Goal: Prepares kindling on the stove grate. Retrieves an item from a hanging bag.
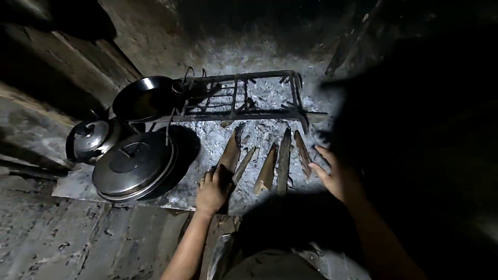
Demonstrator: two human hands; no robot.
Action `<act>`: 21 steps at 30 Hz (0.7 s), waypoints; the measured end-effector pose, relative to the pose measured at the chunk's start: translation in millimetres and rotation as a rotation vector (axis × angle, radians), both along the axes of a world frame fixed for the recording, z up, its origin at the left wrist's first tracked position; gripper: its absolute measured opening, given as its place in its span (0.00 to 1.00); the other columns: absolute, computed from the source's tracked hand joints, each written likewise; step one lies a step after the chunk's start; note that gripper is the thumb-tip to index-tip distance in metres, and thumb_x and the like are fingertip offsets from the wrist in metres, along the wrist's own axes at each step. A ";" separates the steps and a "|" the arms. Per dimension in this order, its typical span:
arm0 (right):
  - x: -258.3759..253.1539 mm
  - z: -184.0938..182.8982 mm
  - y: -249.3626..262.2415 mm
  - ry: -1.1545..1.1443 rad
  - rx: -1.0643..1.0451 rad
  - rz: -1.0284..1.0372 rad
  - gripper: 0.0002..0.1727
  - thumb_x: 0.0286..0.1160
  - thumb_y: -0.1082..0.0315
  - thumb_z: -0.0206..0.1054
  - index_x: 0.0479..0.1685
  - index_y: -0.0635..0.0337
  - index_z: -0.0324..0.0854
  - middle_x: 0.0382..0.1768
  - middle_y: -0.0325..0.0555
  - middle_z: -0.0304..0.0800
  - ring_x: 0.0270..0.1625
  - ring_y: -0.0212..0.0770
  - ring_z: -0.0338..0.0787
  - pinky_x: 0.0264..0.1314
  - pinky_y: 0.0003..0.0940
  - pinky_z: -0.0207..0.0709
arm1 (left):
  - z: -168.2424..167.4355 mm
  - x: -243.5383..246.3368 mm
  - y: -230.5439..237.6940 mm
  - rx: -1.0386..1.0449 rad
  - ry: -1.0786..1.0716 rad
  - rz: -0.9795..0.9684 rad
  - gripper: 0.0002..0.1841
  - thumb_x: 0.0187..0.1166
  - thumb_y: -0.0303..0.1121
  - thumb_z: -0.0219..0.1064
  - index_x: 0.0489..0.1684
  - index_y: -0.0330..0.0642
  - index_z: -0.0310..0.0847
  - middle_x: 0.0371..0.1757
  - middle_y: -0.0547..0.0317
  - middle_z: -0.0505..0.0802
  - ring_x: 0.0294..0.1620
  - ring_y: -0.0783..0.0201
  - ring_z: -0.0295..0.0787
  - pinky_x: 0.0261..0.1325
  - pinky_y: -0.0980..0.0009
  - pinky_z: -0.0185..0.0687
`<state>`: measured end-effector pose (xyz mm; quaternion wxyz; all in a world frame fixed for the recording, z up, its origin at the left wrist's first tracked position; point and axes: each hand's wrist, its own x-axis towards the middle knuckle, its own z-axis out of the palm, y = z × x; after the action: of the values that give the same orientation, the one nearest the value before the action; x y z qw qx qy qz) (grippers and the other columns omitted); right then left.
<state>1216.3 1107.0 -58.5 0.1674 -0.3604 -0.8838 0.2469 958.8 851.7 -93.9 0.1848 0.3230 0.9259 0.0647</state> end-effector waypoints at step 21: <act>-35.7 -8.4 105.4 -0.455 -0.097 -0.115 0.31 0.93 0.51 0.52 0.92 0.51 0.62 0.79 0.64 0.77 0.80 0.67 0.78 0.81 0.68 0.68 | 5.7 -35.9 30.2 0.106 0.029 -0.107 0.36 0.85 0.53 0.63 0.92 0.52 0.62 0.75 0.41 0.86 0.75 0.37 0.82 0.76 0.40 0.76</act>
<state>1180.6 1212.4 -66.9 -0.0399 -0.4640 -0.8640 0.1913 922.9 881.8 -88.2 0.1573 0.3822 0.9052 0.0992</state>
